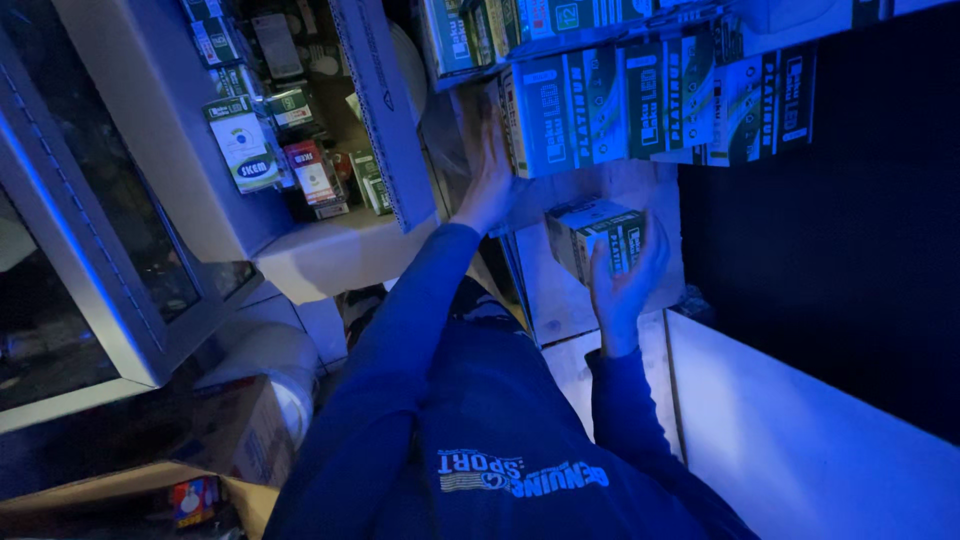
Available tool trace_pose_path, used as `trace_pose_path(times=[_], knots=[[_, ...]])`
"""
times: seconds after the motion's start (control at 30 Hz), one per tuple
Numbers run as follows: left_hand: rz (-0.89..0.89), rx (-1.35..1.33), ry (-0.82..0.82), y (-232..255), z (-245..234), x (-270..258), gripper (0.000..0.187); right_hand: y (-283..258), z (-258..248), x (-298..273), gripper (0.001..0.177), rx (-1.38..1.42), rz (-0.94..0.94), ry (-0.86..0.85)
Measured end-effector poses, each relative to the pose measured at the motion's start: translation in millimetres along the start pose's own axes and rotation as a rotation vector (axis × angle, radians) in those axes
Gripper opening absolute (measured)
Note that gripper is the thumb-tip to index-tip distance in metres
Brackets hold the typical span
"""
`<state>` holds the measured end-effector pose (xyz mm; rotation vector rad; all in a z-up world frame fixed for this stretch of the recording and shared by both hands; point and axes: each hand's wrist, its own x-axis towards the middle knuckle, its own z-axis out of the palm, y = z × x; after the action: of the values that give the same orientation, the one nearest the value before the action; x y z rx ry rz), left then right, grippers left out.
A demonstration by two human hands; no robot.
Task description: The person removes light bulb boxes from a cardboard shipping carton and stacks them neatly onto storage shelves by hand.
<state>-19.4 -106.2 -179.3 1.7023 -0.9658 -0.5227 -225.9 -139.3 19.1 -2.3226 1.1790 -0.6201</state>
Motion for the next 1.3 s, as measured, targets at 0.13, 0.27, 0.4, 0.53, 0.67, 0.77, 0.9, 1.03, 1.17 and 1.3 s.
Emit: trace_pose_path(times=[0.13, 0.27, 0.4, 0.53, 0.67, 0.77, 0.9, 1.03, 1.17, 1.3], knots=[[-0.117, -0.071, -0.004, 10.3, -9.3, -3.4, 0.129, 10.5, -3.8, -20.0, 0.095, -0.264, -0.026, -0.026], [-0.086, -0.073, 0.041, 18.0, -14.0, -13.4, 0.133, 30.9, -1.6, -31.3, 0.116, -0.305, 0.048, -0.146], [-0.033, -0.067, 0.089, 22.7, -21.0, -25.7, 0.133, 48.3, 0.3, -31.3, 0.118, -0.334, 0.063, -0.157], [-0.081, -0.086, 0.090, 26.5, -26.0, -41.6, 0.126, 57.7, -5.4, -17.3, 0.114, -0.290, 0.029, -0.160], [-0.148, -0.122, 0.083, 32.9, -26.8, -61.0, 0.119, 38.8, -32.4, -0.2, 0.113, -0.158, 0.022, -0.208], [-0.183, -0.243, 0.081, 39.7, -27.1, -78.3, 0.108, 17.1, -56.1, 9.6, 0.106, -0.047, 0.083, -0.292], [-0.326, -0.314, 0.046, 49.7, -37.7, -99.7, 0.080, -0.5, -67.6, 21.3, 0.106, 0.350, 0.097, -0.386], [-0.268, -0.659, 0.013, 79.7, -79.1, -115.5, 0.086, -15.9, -75.6, 26.8, 0.109, 0.821, 0.230, -0.413], [-0.186, -0.922, -0.041, 123.2, -119.1, -116.4, 0.110, -27.4, -77.9, 30.9, 0.106, 1.063, 0.230, -0.354], [-0.074, -0.724, -0.039, 151.6, -138.9, -111.6, 0.119, -30.5, -60.9, 39.7, 0.098, 1.229, 0.182, -0.317]])
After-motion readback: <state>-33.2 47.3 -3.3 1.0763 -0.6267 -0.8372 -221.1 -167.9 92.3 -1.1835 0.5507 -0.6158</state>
